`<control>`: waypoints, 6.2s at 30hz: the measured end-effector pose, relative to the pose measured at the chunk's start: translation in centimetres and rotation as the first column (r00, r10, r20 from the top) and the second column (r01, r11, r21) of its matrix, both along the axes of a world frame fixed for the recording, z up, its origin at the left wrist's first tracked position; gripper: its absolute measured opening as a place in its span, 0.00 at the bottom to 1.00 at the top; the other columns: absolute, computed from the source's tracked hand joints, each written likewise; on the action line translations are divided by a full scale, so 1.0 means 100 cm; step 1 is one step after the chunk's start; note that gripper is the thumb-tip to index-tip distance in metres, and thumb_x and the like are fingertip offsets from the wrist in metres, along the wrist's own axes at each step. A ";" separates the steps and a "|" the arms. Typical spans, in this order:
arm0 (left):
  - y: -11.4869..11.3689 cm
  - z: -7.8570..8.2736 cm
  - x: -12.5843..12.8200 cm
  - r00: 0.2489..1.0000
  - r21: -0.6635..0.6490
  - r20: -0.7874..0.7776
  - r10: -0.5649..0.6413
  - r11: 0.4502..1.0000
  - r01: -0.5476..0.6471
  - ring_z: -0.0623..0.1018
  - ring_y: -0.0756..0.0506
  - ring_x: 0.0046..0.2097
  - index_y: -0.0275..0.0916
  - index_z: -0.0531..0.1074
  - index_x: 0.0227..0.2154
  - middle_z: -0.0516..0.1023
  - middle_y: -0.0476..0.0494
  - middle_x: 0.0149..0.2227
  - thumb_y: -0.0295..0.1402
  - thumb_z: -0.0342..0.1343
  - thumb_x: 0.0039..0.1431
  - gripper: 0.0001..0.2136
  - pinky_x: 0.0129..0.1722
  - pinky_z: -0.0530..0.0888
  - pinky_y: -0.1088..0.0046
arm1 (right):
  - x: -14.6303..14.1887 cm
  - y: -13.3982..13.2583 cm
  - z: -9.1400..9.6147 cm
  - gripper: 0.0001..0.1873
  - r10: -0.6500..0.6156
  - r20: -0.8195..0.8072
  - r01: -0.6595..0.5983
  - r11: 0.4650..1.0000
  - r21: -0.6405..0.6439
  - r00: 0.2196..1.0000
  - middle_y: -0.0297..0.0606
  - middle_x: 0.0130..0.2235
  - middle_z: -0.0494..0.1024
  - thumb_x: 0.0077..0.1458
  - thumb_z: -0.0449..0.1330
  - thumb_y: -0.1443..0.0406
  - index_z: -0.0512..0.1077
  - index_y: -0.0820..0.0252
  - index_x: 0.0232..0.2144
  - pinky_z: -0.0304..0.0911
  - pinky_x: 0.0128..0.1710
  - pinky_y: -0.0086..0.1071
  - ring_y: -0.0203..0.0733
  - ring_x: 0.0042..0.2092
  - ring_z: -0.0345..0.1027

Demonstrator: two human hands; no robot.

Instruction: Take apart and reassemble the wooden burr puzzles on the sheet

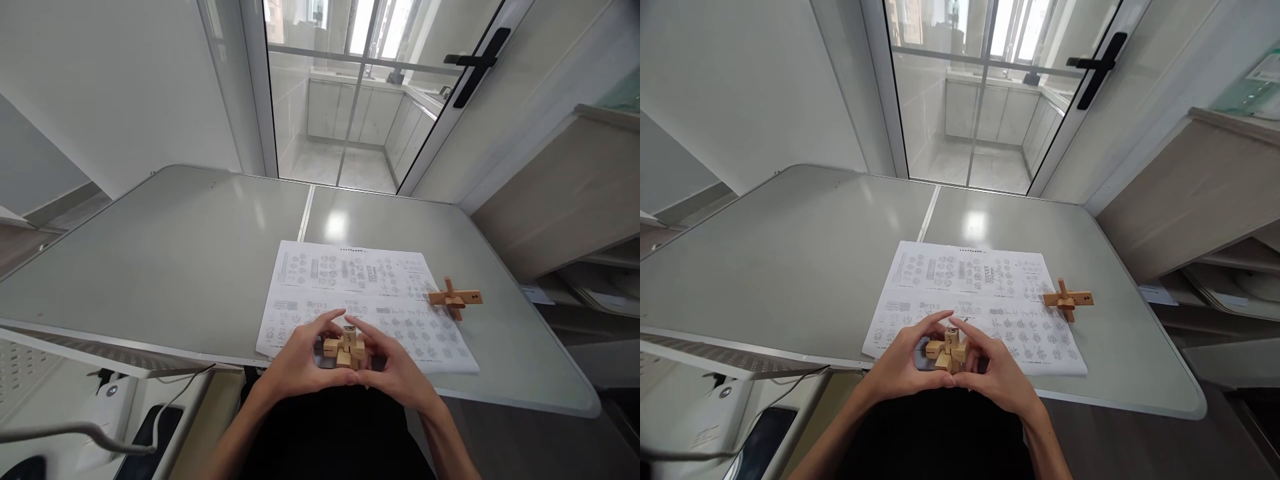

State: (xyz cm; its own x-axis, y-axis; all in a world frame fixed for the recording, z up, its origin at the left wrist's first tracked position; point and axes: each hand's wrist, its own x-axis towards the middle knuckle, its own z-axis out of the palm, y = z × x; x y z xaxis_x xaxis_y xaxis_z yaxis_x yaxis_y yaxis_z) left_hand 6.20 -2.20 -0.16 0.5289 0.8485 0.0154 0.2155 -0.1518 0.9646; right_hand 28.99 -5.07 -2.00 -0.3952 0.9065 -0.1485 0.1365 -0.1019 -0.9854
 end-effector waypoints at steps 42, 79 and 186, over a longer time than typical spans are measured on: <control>0.005 -0.031 0.019 0.871 0.484 -0.190 0.454 0.815 -0.319 0.68 0.33 0.67 0.45 0.63 0.62 0.72 0.38 0.61 0.32 0.63 0.66 0.24 0.66 0.69 0.45 | -0.006 0.008 0.003 0.42 -0.384 -0.155 0.363 0.920 -0.147 0.910 0.31 0.30 0.73 0.57 0.72 0.47 0.63 0.53 0.66 0.66 0.26 0.32 0.36 0.26 0.63; 0.002 -0.019 0.014 0.943 0.464 -0.122 0.310 0.858 -0.222 0.66 0.35 0.68 0.44 0.75 0.46 0.75 0.40 0.60 0.32 0.58 0.71 0.04 0.65 0.71 0.47 | -0.005 0.003 0.000 0.33 -0.173 -0.114 0.173 0.985 -0.012 0.978 0.36 0.41 0.73 0.71 0.59 0.52 0.57 0.47 0.73 0.67 0.34 0.35 0.37 0.31 0.65; 0.002 -0.022 0.012 0.938 0.529 -0.203 0.280 0.838 -0.135 0.66 0.36 0.67 0.46 0.74 0.48 0.76 0.43 0.59 0.28 0.62 0.68 0.09 0.63 0.75 0.49 | -0.012 0.007 -0.003 0.30 -0.123 -0.174 0.121 0.992 -0.025 0.977 0.35 0.37 0.74 0.69 0.60 0.47 0.66 0.53 0.66 0.63 0.33 0.33 0.35 0.29 0.62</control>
State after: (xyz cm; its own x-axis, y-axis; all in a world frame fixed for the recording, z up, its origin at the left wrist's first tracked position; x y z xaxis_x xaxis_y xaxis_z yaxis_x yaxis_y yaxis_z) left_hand 7.39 -2.01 -2.36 0.3864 0.8515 0.3544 0.5295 -0.5194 0.6707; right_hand 27.79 -4.38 -2.28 -0.3027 0.9478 -0.0999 -0.0518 -0.1210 -0.9913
